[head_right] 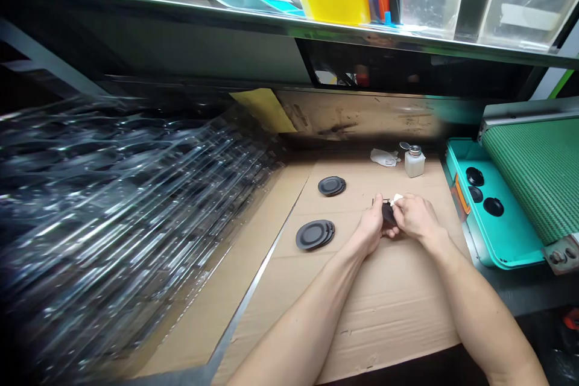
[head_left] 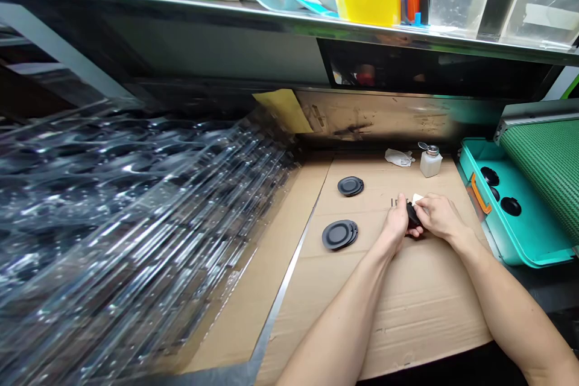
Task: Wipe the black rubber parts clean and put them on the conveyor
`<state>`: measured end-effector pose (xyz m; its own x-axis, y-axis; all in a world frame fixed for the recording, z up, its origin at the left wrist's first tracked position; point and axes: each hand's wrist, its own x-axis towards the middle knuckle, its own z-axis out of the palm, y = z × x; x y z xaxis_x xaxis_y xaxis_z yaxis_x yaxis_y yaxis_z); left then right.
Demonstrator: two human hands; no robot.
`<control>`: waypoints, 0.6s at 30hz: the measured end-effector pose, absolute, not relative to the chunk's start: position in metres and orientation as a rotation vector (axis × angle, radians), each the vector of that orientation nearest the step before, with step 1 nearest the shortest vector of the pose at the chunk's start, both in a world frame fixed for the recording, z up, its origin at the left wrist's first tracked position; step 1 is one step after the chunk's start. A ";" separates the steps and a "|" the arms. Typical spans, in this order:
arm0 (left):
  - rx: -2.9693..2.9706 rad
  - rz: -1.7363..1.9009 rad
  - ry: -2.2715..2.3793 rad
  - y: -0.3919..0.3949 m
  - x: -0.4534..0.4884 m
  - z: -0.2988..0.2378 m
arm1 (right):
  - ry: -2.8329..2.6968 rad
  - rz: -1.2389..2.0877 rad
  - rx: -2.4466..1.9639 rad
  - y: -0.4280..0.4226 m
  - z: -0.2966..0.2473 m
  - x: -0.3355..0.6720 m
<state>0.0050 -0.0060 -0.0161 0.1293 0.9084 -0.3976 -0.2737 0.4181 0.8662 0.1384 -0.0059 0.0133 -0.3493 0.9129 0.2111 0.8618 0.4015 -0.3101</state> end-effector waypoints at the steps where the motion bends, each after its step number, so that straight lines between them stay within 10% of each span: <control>1: 0.704 0.968 1.117 -0.006 0.005 -0.015 | -2.311 0.224 -1.537 -0.006 0.014 0.140; 18: 0.803 0.769 0.990 -0.006 -0.006 -0.002 | -2.260 0.272 -1.175 0.003 0.008 0.150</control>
